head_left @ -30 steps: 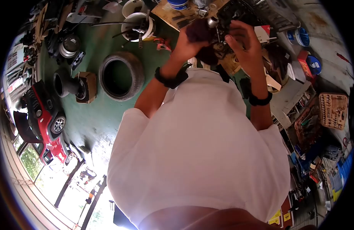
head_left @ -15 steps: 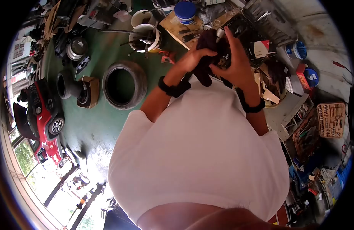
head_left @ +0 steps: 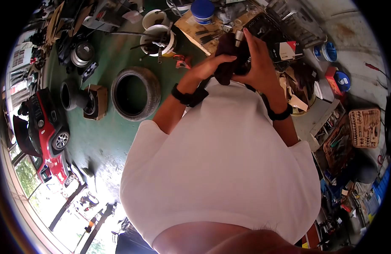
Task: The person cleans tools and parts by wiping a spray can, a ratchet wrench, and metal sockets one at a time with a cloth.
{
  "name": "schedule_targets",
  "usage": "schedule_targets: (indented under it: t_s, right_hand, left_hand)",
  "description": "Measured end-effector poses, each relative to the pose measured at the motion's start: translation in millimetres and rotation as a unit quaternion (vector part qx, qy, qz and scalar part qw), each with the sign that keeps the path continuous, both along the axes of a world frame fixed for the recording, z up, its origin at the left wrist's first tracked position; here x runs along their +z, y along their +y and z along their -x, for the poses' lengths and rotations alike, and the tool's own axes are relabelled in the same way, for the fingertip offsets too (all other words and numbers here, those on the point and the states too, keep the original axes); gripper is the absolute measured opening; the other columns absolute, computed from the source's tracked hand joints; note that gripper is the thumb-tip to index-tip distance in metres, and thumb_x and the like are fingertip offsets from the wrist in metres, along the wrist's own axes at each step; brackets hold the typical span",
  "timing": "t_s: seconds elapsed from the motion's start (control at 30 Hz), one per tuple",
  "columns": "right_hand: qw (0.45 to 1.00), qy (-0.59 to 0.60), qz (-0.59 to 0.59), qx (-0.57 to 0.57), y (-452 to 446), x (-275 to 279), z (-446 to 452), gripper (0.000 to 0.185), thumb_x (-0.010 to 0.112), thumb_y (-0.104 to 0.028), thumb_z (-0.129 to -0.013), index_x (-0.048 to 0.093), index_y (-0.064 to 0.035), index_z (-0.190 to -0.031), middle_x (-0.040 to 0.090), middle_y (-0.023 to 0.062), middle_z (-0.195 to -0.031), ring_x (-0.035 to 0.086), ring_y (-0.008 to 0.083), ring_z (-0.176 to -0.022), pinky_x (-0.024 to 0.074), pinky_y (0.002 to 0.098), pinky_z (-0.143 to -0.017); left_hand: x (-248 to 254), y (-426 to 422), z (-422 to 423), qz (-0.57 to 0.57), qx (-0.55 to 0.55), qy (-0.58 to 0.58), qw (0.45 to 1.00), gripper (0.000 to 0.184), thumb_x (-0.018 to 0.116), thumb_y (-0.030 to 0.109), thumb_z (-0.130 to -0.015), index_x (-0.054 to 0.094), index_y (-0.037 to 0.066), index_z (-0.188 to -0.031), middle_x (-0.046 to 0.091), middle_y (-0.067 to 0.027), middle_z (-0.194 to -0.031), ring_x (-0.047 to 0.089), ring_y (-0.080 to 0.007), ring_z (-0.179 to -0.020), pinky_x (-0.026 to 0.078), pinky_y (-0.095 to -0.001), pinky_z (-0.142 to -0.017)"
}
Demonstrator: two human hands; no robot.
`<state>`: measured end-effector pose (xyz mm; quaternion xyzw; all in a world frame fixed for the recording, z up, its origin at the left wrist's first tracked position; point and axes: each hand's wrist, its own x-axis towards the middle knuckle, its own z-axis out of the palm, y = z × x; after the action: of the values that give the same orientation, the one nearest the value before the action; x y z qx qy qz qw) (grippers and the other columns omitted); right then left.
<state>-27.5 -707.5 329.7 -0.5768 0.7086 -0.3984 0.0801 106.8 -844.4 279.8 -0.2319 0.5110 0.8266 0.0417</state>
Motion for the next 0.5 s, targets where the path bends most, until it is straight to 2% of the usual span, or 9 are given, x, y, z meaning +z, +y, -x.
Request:
schedule_targets:
  t_s: [0.1,0.17,0.2,0.27,0.3,0.37,0.4,0.47,0.5]
  right_hand:
    - [0.996,0.071,0.048,-0.009,-2.2,2.2,-4.7,0.112,0.087,-0.023,-0.049,0.030,-0.0140,-0.145,0.049,0.0131,-0.122,0.049,0.0345,-0.109,0.0456,0.0417,-0.089]
    - [0.997,0.067,0.025,-0.030,1.7,3.8,-8.1,0.098,0.086,-0.021,-0.052,0.041,-0.0141,-0.138,0.049,0.0114,-0.122,0.048,0.0352,-0.108,0.0448,0.0426,-0.089]
    - [0.997,0.067,0.025,-0.029,2.3,2.1,-6.3,0.098,0.086,-0.021,-0.052,0.041,-0.0141,-0.138,0.049,0.0114,-0.122,0.048,0.0352,-0.108,0.0448,0.0426,-0.089]
    - [0.993,0.093,0.070,0.012,3.5,-4.4,-3.1,0.072,0.083,-0.020,-0.060,0.052,-0.0111,-0.124,0.054,0.0106,-0.113,0.054,0.0318,-0.098,0.0470,0.0406,-0.083]
    - [0.993,0.093,0.069,0.010,2.6,-6.9,-3.6,0.072,0.083,-0.020,-0.060,0.052,-0.0111,-0.124,0.054,0.0106,-0.113,0.054,0.0318,-0.098,0.0470,0.0406,-0.083]
    - [0.997,-0.025,-0.047,0.059,4.7,-11.3,-4.1,0.049,0.079,-0.018,-0.070,0.056,-0.0062,-0.111,0.060,0.0111,-0.100,0.059,0.0287,-0.085,0.0495,0.0369,-0.076]
    - [0.997,-0.024,-0.049,0.054,5.1,-13.1,-7.5,0.049,0.079,-0.018,-0.070,0.056,-0.0062,-0.111,0.060,0.0111,-0.100,0.059,0.0287,-0.085,0.0495,0.0369,-0.076]
    - [0.991,-0.124,-0.021,0.034,3.5,-15.9,-16.0,0.040,0.075,-0.021,-0.077,0.056,-0.0026,-0.107,0.064,0.0123,-0.088,0.062,0.0252,-0.072,0.0502,0.0339,-0.068]
    - [0.992,-0.124,-0.022,0.033,5.1,-15.9,-16.3,0.040,0.075,-0.021,-0.077,0.056,-0.0026,-0.107,0.064,0.0123,-0.088,0.062,0.0252,-0.072,0.0502,0.0339,-0.068]
  left_hand:
    - [5.3,6.0,-3.3,0.005,0.057,0.060,0.997,0.048,0.059,0.026,-0.089,0.049,-0.001,-0.127,0.059,-0.0073,-0.115,0.054,-0.0158,-0.104,0.042,-0.0283,-0.094]
    - [-1.9,5.6,-2.0,-0.002,0.119,0.117,0.986,0.046,0.059,0.022,-0.089,0.047,-0.001,-0.127,0.059,-0.0073,-0.116,0.054,-0.0168,-0.107,0.042,-0.0300,-0.095]
    - [-4.6,5.7,-0.4,-0.003,0.121,0.118,0.986,0.046,0.059,0.022,-0.089,0.047,-0.001,-0.127,0.059,-0.0073,-0.116,0.054,-0.0168,-0.107,0.042,-0.0300,-0.095]
    - [-8.8,7.4,0.5,-0.083,0.195,0.137,0.968,0.049,0.057,0.024,-0.090,0.045,-0.001,-0.131,0.058,-0.0080,-0.118,0.055,-0.0181,-0.109,0.042,-0.0318,-0.097]
    - [-6.0,8.1,0.3,-0.084,0.193,0.136,0.968,0.049,0.057,0.024,-0.090,0.045,-0.001,-0.131,0.058,-0.0080,-0.118,0.055,-0.0181,-0.109,0.042,-0.0318,-0.097]
    - [0.2,12.9,2.4,-0.062,0.154,0.230,0.959,0.051,0.053,0.026,-0.093,0.040,0.001,-0.136,0.055,-0.0081,-0.124,0.053,-0.0185,-0.112,0.041,-0.0329,-0.098]
    - [-1.7,16.0,1.3,-0.066,0.150,0.230,0.959,0.051,0.053,0.026,-0.093,0.040,0.001,-0.136,0.055,-0.0081,-0.124,0.053,-0.0185,-0.112,0.041,-0.0329,-0.098]
    - [-7.1,20.7,-3.0,-0.066,0.130,0.224,0.964,0.053,0.051,0.028,-0.094,0.038,0.002,-0.139,0.051,-0.0072,-0.129,0.051,-0.0186,-0.116,0.040,-0.0320,-0.099]
    - [-6.5,21.5,-1.2,-0.067,0.129,0.225,0.964,0.053,0.051,0.028,-0.094,0.038,0.002,-0.139,0.051,-0.0072,-0.129,0.051,-0.0186,-0.116,0.040,-0.0320,-0.099]
